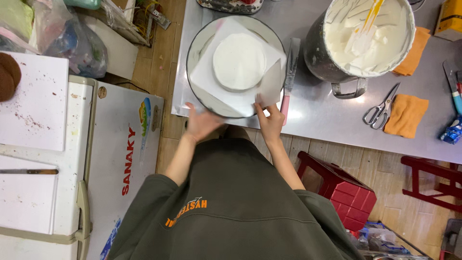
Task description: The person frosts a small cake using a spatula and a turn-table, smooths the cream around the sides and top, and uses pieces of plastic film to refine the edges.
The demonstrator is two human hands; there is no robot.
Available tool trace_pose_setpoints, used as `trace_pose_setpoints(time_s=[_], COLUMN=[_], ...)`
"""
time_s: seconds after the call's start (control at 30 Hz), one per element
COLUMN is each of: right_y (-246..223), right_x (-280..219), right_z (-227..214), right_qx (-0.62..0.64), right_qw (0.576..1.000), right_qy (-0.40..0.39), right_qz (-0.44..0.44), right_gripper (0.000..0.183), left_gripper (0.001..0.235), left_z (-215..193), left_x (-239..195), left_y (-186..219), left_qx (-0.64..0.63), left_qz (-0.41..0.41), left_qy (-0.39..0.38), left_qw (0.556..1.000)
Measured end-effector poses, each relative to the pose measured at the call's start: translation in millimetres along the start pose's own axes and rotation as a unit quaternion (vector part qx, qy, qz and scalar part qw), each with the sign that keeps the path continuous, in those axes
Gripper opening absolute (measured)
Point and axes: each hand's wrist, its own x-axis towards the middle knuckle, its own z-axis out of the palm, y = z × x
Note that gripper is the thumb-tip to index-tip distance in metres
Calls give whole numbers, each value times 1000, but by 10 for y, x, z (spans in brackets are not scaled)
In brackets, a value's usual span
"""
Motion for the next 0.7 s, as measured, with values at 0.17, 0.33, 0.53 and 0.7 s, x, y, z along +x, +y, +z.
trace_pose_setpoints(time_s=[0.17,0.33,0.53,0.7], right_y=[-91,-198,279,971], right_x=[-4,-99,658,1389], right_z=[3,-368,-1942,-2831], right_qx=[-1,17,78,74], right_qw=[1000,1000,935,957], right_qy=[-10,14,341,265], right_qz=[10,0,-57,-95], right_gripper=[16,47,9,21], left_gripper=[134,125,84,59], left_z=[76,156,338,403], left_x=[-157,24,215,268], left_y=[430,312,-106,-275], left_qx=[92,100,326,254], left_qz=[170,189,140,109], left_qy=[105,132,316,223], left_qw=[975,968,880,935])
